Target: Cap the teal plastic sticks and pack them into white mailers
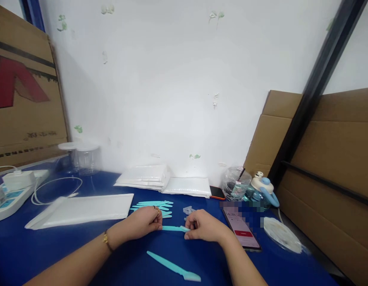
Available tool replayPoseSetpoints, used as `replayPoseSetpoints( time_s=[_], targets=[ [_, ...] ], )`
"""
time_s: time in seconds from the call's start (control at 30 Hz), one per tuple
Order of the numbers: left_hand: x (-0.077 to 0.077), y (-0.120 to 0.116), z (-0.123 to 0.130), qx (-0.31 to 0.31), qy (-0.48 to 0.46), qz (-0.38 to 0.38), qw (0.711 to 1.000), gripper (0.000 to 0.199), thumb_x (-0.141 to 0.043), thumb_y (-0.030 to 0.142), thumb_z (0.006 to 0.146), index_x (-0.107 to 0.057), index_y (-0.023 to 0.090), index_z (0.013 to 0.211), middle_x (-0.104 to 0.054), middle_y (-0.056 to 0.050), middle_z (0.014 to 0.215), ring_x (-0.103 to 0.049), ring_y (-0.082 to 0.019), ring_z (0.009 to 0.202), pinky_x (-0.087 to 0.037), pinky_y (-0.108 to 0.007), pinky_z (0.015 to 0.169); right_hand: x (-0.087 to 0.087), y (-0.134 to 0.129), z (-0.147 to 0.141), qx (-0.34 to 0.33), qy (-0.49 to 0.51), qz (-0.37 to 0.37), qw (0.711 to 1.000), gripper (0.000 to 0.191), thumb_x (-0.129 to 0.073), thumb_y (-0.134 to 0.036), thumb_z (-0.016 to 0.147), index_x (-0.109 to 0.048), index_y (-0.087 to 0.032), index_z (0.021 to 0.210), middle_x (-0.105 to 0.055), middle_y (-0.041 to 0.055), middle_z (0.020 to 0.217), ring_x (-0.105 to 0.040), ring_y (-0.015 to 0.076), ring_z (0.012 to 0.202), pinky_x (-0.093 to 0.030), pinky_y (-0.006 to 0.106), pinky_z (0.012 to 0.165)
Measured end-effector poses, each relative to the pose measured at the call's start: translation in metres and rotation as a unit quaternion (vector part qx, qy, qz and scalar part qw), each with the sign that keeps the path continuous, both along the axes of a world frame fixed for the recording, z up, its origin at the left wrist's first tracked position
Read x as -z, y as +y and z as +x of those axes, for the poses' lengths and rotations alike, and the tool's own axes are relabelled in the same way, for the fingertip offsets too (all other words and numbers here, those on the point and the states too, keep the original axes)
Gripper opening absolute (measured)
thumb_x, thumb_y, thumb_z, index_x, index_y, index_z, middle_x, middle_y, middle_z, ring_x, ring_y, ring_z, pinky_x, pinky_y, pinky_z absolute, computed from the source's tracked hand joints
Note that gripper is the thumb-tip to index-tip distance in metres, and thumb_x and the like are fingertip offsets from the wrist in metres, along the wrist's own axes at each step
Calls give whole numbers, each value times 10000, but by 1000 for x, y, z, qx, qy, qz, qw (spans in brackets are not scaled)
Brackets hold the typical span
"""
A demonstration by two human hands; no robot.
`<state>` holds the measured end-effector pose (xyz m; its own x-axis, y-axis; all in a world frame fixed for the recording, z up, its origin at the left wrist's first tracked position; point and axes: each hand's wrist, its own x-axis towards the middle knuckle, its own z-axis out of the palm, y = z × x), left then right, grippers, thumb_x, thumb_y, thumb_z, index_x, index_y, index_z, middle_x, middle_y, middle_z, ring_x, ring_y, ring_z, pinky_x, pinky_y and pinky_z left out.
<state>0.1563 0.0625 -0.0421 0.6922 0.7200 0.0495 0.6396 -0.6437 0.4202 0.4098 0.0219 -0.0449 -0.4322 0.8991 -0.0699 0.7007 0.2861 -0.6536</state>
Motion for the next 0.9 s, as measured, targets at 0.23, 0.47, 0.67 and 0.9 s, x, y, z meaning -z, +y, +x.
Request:
replayPoseSetpoints(
  time_s=[0.23,0.47,0.67,0.9],
  targets=[
    [1,22,-15,-46,-3,69,997,107,-551,283,768,-623,211,734,-635,-5,788,-557,-150,700,-349,-231,611,4,10,8,73,26,59,995,230,-607,-341,744,-637,-145,627,-567,-6,577,-479,113,542,-322,206,496],
    [-12,13,-18,-48,-49,44,997,226,-613,382,738,-608,222,898,-603,-8,889,-554,-160,799,-380,-228,654,-2,14,13,179,-10,165,970,230,-620,-335,709,-694,-161,840,-661,40,746,-547,160,638,-392,245,570],
    [-8,-25,6,148,7,-49,988,265,-710,443,651,-666,253,831,-600,18,808,-532,-127,680,-340,-213,533,-9,8,7,148,-4,161,976,184,-569,-309,754,-685,-168,735,-649,24,689,-539,150,620,-381,238,560],
    [3,-12,4,83,-7,-14,996,132,-596,353,774,-627,225,780,-611,15,753,-529,-130,684,-340,-218,568,-18,-2,-1,71,37,57,995,365,-527,-461,812,-690,-144,735,-631,26,633,-512,129,568,-351,213,508]
  ],
)
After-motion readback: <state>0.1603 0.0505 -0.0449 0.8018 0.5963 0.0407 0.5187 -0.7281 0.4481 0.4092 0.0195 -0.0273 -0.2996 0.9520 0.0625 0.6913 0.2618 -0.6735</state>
